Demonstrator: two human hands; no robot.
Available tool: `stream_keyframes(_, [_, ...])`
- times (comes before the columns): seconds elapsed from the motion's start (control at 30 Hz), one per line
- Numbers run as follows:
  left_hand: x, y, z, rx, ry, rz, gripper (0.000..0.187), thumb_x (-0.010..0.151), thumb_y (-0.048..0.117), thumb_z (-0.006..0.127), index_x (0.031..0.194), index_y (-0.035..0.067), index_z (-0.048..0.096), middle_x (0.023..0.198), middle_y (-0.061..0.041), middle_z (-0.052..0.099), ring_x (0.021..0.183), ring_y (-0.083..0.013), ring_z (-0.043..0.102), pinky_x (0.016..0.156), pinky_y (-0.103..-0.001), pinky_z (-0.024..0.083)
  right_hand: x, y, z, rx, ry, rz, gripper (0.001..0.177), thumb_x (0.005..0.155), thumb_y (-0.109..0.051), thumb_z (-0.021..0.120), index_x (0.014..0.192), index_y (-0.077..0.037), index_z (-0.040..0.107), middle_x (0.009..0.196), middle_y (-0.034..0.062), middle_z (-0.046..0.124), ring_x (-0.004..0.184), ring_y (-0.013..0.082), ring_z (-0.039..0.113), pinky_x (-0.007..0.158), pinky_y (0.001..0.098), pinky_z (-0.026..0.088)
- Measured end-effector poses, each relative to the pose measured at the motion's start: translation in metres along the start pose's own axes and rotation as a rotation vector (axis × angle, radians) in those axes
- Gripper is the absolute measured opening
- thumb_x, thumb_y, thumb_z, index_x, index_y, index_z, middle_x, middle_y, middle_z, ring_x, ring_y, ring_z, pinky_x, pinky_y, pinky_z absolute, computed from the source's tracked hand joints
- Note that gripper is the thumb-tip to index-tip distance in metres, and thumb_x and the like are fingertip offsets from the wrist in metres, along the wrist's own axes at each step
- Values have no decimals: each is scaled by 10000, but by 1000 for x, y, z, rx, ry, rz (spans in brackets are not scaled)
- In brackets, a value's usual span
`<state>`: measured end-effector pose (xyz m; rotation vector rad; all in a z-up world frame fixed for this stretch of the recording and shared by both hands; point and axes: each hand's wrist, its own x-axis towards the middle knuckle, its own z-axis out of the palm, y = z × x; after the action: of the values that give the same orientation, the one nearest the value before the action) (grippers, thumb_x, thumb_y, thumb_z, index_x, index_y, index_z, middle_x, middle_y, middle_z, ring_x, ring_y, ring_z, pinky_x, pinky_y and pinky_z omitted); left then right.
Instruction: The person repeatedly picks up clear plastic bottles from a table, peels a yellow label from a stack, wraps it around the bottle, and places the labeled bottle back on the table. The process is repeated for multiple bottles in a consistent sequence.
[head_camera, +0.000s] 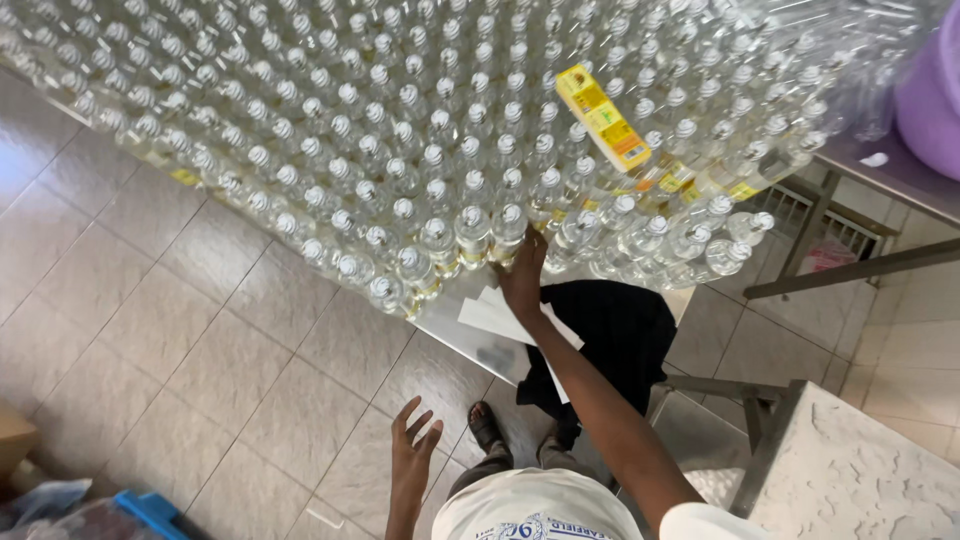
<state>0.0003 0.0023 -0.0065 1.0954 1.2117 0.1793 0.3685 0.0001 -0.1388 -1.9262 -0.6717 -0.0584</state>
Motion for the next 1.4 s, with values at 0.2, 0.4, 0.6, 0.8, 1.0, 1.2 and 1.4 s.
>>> stream_keyframes(0.2, [-8, 30, 10, -44, 31, -12, 709, 882, 350, 780, 1556, 220, 602, 1506, -124, 713, 1434, -176, 656, 1196, -422, 503, 50, -68, -116, -143, 197, -216, 228, 1063, -33, 706, 1289, -2, 714, 1307, 159, 549, 1302, 324, 564, 1143, 463, 532])
stream_keyframes(0.4, [-3, 18, 20, -83, -5, 20, 643, 897, 250, 774, 1523, 193, 636, 1413, -183, 761, 1399, -197, 676, 1176, -417, 530, 226, 19, -218, -538, 142, -157, 362, 1003, -374, 855, 1183, -60, 833, 980, 107, 662, 1011, 347, 533, 875, 480, 463])
stream_keyframes(0.6, [-10, 15, 32, -127, 13, 52, 644, 883, 277, 787, 1501, 158, 649, 1397, -207, 767, 1369, -232, 695, 1163, -404, 548, 249, 17, -224, -102, 53, 232, 206, 900, -256, 960, 1009, -126, 845, 871, -1, 767, 739, 76, 650, 592, 272, 486])
stream_keyframes(0.8, [-15, 11, 54, -172, 17, 61, 574, 905, 203, 788, 1464, 118, 685, 1280, -208, 786, 1232, -233, 726, 1078, -391, 594, 233, -26, -232, 56, 170, 242, 105, 970, -148, 838, 1061, -96, 849, 913, 38, 817, 807, 121, 743, 735, 303, 664])
stream_keyframes(1.0, [-28, 69, 106, -302, -244, 318, 617, 933, 333, 736, 1474, 55, 626, 1506, -139, 709, 1341, -307, 726, 1119, -482, 624, 137, -102, -245, 171, 1, 312, 125, 1094, -65, 692, 1014, -90, 786, 830, 38, 757, 692, 112, 695, 618, 267, 623])
stream_keyframes(1.2, [-26, 123, 164, -589, -158, 302, 634, 1024, 216, 720, 1554, -11, 457, 1433, -226, 670, 1348, -332, 664, 1160, -484, 537, -56, -99, -179, 483, -449, 295, 220, 856, -17, 891, 1070, -67, 879, 962, 106, 842, 902, 186, 760, 833, 350, 604])
stream_keyframes(1.4, [5, 72, 136, -645, 122, 169, 296, 1030, 188, 714, 1299, 76, 665, 1324, -145, 797, 1150, -199, 707, 1000, -381, 563, -24, -63, -151, 130, 93, 348, 581, 980, -316, 836, 1401, 13, 606, 950, 85, 670, 863, 204, 683, 750, 345, 566])
